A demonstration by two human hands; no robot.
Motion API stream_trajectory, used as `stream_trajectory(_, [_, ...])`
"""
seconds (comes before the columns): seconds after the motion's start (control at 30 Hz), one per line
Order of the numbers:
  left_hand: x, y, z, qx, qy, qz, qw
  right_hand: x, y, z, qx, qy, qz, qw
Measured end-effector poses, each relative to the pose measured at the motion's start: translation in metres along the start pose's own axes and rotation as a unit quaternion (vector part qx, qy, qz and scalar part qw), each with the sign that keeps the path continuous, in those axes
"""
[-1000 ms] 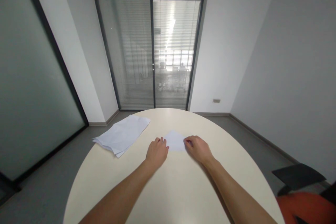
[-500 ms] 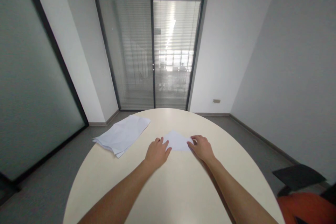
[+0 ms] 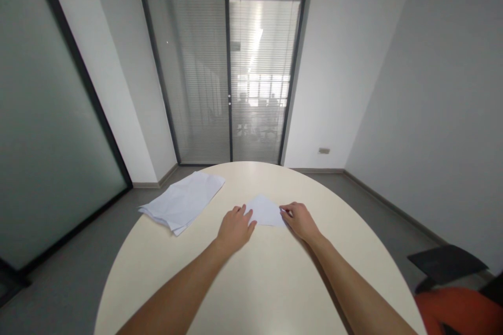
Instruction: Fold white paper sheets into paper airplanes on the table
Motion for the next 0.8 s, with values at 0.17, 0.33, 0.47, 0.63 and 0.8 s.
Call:
stream_trajectory(0.17, [-0.002,0.001,-0.001,0.001,0.014,0.0,1.0,0.001,0.002,-0.004,0.007,0.019,-0.002,1.0])
stream_trajectory(0.33, [-0.004,-0.001,-0.001,0.0,0.01,-0.007,1.0,0.008,0.008,-0.023,0.039,0.062,-0.013,0.997])
stream_trajectory(0.47, [-0.003,-0.001,-0.001,0.002,0.009,-0.002,1.0,0.007,0.015,-0.041,0.035,0.111,-0.042,0.992])
stream_trajectory(0.63, [-0.002,0.0,-0.001,0.004,0.015,-0.003,1.0,-0.015,0.02,-0.046,0.02,0.102,-0.096,0.99])
stream_trajectory(0.8, [-0.001,0.0,-0.001,-0.001,0.023,0.001,1.0,-0.031,0.019,-0.04,0.033,0.063,-0.141,0.987])
Point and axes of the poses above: each hand's wrist, its own y-axis away from the middle knuckle, its own x-axis out of the back of the hand, z = x × y, the point moved 8 cm from there along -y, towards the middle knuckle, and after that the axes turned 13 degrees about -z, right-handed, at the moved point
